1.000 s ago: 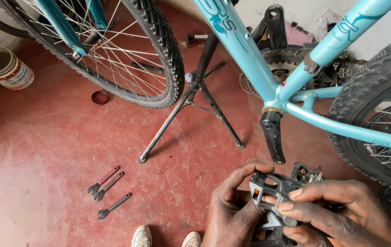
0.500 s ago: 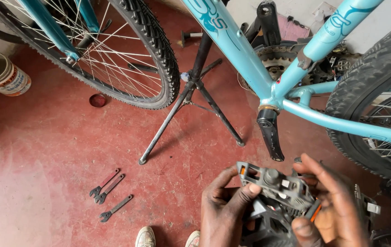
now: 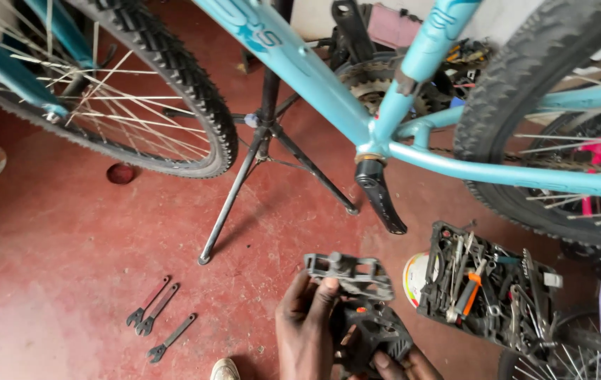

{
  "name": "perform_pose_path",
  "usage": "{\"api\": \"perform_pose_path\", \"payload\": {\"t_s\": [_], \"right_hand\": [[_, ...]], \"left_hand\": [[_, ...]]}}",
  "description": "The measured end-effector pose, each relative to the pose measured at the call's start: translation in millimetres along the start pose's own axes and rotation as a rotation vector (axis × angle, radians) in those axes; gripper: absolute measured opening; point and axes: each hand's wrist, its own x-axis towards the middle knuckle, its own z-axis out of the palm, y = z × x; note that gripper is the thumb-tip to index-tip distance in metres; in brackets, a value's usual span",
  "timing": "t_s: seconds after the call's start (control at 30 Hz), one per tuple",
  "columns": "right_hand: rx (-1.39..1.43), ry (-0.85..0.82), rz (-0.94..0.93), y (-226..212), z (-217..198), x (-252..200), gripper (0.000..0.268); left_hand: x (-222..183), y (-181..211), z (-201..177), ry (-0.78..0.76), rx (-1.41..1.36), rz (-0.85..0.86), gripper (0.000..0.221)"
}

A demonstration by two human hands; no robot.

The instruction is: Installing a bicycle pedal onto the crank arm using a wrench while the bike is on a repair stand.

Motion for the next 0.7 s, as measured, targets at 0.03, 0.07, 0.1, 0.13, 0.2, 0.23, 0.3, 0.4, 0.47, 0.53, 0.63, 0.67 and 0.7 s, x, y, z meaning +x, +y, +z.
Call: {"api": "perform_pose_path", "payload": {"t_s": [0.03,0.07,0.1,0.13,0.2,0.23,0.3,0.4,0.47,0.53,0.63,0.67,0.7], "right_hand": [[-0.021,0.103,0.023,5.3,-7.5,-2.1,0.05],[-0.041,0.2,0.048,10.6,-14.3,-2.5,0.037],[-0.035,0.208,0.046,5.6,-31.4,5.0,0.037],[0.099,0.157,0.247,1.1,-47.9,14.0,0.038],[0.243,0.094,0.446,7.2,-85.0,31.9,0.042],[0.153,0.33,0.437,17.9,-105.7,41.1,0.03],[0.063,0.561,0.431,39.6,-156.8,60.4,0.02],[0.019,0.831,0.443,56.5,-232.6,86.3,0.018],[0.101,1.041,0.397,44.0,-264.3,91.1,0.009],[0.139,1.131,0.487,18.4,-258.1,93.5,0.017],[0.151,0.881,0.482,-6.9,-214.9,82.6,0.024],[0.121,0.532,0.379,-13.2,-193.9,81.7,0.027],[0.12,0.53,0.378,-43.6,-144.8,83.2,0.027]], "left_hand": [[8.0,-11.5,-7.4,-0.022,-0.022,0.133,0.024],[16.5,-22.1,-15.1,-0.042,-0.047,0.269,0.017],[19.4,-21.4,-18.5,-0.049,-0.04,0.266,0.017],[22.5,-20.1,-22.5,-0.048,0.01,0.259,0.023],[24.4,-13.0,-25.2,-0.045,0.066,0.256,0.029],[23.1,-7.6,-23.6,-0.022,0.147,0.233,0.028],[17.5,2.7,-16.9,0.004,0.231,0.213,0.028],[11.2,12.7,-4.4,-0.021,0.219,0.193,0.039],[12.5,13.0,0.3,0.009,0.32,0.184,0.045],[12.5,11.9,5.7,-0.007,0.376,0.163,0.042],[11.7,6.7,15.8,0.015,0.489,0.115,0.039],[12.2,5.0,19.6,0.061,0.542,0.098,0.039],[13.3,-0.4,22.4,0.062,0.541,0.1,0.039]]}}
